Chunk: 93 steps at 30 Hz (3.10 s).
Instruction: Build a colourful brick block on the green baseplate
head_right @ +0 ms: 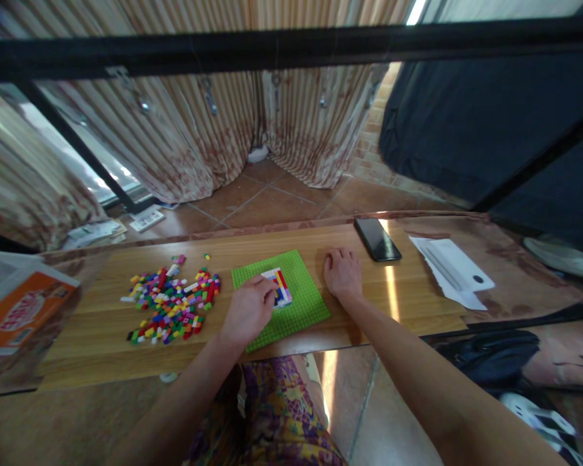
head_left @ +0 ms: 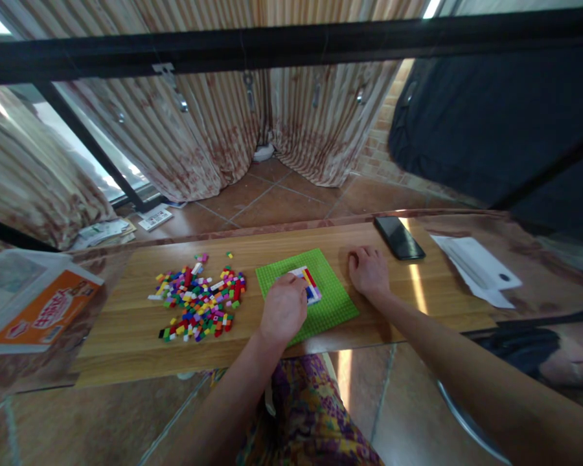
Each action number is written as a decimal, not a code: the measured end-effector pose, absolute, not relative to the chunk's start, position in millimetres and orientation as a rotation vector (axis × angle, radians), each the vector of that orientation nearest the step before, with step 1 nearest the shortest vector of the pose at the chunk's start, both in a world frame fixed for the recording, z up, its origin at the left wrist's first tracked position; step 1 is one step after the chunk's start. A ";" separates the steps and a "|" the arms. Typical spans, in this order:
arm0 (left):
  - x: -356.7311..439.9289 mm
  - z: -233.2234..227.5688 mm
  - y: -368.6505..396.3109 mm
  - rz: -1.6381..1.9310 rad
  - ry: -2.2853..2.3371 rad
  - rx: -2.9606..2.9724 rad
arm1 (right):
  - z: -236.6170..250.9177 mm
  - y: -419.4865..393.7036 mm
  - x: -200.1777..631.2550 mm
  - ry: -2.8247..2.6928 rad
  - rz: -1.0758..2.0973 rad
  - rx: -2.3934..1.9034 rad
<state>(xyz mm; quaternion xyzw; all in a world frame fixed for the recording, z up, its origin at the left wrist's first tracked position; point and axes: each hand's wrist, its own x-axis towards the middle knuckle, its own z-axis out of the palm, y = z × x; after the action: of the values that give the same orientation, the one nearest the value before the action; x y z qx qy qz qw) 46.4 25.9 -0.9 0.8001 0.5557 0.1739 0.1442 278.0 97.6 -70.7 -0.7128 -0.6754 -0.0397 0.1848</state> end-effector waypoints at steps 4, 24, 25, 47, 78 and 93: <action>50.8 -0.6 23.8 0.467 1.649 2.318 | -71.4 97.5 278.5 -1.908 -0.109 -1.997; 51.8 -11.0 19.7 0.735 1.756 1.961 | -72.7 97.9 279.7 -1.918 -0.121 -1.971; 50.2 -12.7 17.7 0.759 1.736 1.966 | -72.7 97.9 279.6 -1.920 -0.120 -1.972; 47.3 -25.7 -13.4 0.499 1.757 2.470 | -72.8 97.5 280.6 -1.934 -0.123 -1.973; -14.7 -28.1 -19.0 0.765 2.082 2.049 | -83.5 99.9 289.2 -2.021 -0.319 -1.891; -101.8 -30.7 23.7 0.594 2.487 1.908 | -88.3 101.9 293.3 -2.026 -0.324 -1.970</action>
<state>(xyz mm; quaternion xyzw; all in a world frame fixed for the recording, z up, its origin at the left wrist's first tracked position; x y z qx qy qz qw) -101.8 23.7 -30.7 0.5978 0.7793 0.1863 -0.0245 293.3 101.9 -88.3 -0.6851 -0.7043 -0.1128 0.1480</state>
